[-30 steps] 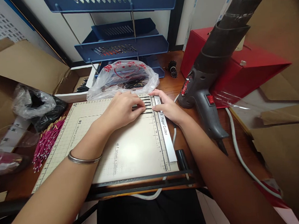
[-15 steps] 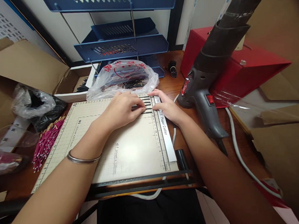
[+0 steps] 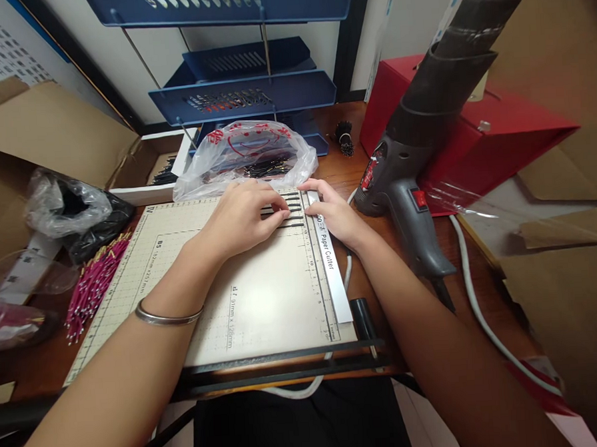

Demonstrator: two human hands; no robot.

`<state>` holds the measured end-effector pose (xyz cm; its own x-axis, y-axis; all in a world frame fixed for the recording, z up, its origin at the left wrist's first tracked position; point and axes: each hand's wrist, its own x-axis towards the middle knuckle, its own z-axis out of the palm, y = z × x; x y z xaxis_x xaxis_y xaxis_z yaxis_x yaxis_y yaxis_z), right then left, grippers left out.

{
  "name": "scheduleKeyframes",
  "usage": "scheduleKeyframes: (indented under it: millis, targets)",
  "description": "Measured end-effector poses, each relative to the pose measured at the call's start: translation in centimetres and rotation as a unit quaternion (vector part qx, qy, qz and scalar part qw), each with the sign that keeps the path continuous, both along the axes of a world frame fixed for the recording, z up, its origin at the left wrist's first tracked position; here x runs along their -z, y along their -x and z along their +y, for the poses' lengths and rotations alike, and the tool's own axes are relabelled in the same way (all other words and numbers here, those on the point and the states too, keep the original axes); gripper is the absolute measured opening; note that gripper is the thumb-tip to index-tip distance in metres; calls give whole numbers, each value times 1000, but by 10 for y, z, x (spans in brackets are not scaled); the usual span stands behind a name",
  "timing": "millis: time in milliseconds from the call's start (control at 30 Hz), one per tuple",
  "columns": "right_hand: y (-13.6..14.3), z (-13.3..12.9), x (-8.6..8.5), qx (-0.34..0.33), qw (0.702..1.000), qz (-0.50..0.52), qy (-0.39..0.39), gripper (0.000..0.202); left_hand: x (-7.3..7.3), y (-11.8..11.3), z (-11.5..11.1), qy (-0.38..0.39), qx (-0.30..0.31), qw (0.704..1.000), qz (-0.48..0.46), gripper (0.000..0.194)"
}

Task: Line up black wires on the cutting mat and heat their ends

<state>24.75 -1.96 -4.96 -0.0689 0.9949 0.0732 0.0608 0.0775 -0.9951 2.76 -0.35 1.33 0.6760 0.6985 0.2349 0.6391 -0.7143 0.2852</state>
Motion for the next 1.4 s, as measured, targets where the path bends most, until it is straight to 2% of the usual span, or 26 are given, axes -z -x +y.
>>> scheduleKeyframes:
  millis: [467, 1233, 1400]
  targets:
    - [7, 1, 4, 61, 998, 11, -13, 41, 5, 0, 10, -16, -19, 999, -23, 21]
    - [7, 5, 6, 65, 997, -10, -26, 34, 2, 1, 12, 23, 24, 999, -19, 21]
    - [8, 4, 7, 70, 997, -3, -32, 34, 3, -1, 12, 11, -16, 999, -32, 23]
